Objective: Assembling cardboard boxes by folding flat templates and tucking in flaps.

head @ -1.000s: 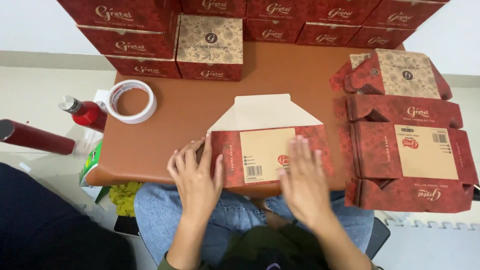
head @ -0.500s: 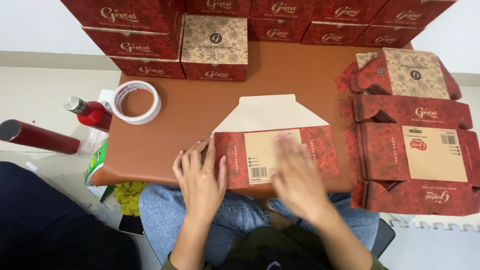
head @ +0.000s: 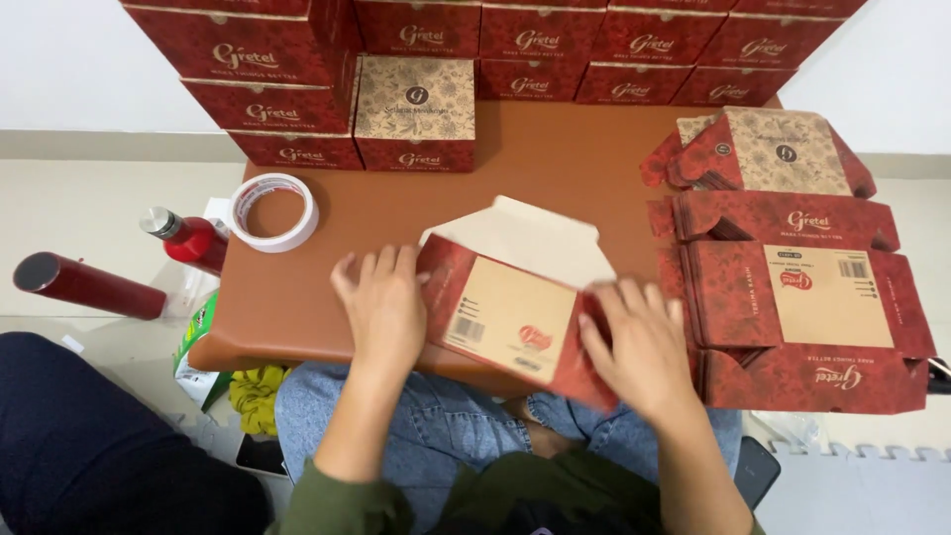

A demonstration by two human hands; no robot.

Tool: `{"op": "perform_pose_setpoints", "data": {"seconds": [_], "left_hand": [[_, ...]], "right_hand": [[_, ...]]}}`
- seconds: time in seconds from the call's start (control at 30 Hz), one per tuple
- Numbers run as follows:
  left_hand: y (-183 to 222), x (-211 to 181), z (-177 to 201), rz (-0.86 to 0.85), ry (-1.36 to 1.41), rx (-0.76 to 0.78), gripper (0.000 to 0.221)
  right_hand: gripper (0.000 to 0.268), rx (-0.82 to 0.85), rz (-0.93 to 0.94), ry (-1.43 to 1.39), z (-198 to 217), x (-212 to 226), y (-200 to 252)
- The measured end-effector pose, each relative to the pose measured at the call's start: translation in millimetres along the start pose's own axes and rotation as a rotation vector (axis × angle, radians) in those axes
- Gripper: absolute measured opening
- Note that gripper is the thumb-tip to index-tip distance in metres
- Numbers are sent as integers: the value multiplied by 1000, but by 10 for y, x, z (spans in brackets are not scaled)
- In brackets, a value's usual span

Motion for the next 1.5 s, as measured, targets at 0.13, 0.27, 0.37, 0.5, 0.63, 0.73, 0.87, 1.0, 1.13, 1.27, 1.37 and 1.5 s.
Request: {"op": "perform_pose_setpoints", "data": {"seconds": [0.13,0.27,0.37,0.5,0.63,0.73,0.87,1.0,1.13,1.27,1.37,1.5], "left_hand": [[-414,-123,-87,-119,136,-28,36],[-599,-378,-318,-285,42,40,47],[-391,-475,-245,-345,-1,-32,56],[102,-471,-168,-358,131,9,48],[253,-527,-98,-275,258,88,61],[232,-539,-93,-265,282,76,62],[216,-540,-84,-264,289,93,61],[223,-543,-58,-253,287,94,60],[238,-494,-135,-244,274,227,57],[236,-523,-91,-244,280,138,58],[230,-534,-59,-261,288,73,53],[234,-584,115,-547,444,196,40]], "right_hand": [[28,-237,200,-285,33,356,506],[16,-293,253,-462,-71,563,649],[24,-419,163,-437,-98,454,608],[71,-402,43,-353,-8,262,621],[73,-319,163,-459,-39,344,729],[72,-232,294,-507,-32,502,711],[66,-173,291,-452,-6,537,417],[63,-157,252,-384,-22,467,-21],[63,-52,245,-348,15,402,-103],[63,-134,271,-326,20,483,330],[61,-229,285,-347,36,545,721],[51,-318,213,-311,-17,445,813]]}}
Point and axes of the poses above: each hand's wrist, its own y-axis away from the middle knuckle, its own z-axis out of the back of the hand, x = y × z, the point moved 2 cm from there along -y, towards the middle knuckle, and after that the axes turned 6 degrees about x, right-handed, at the moved point
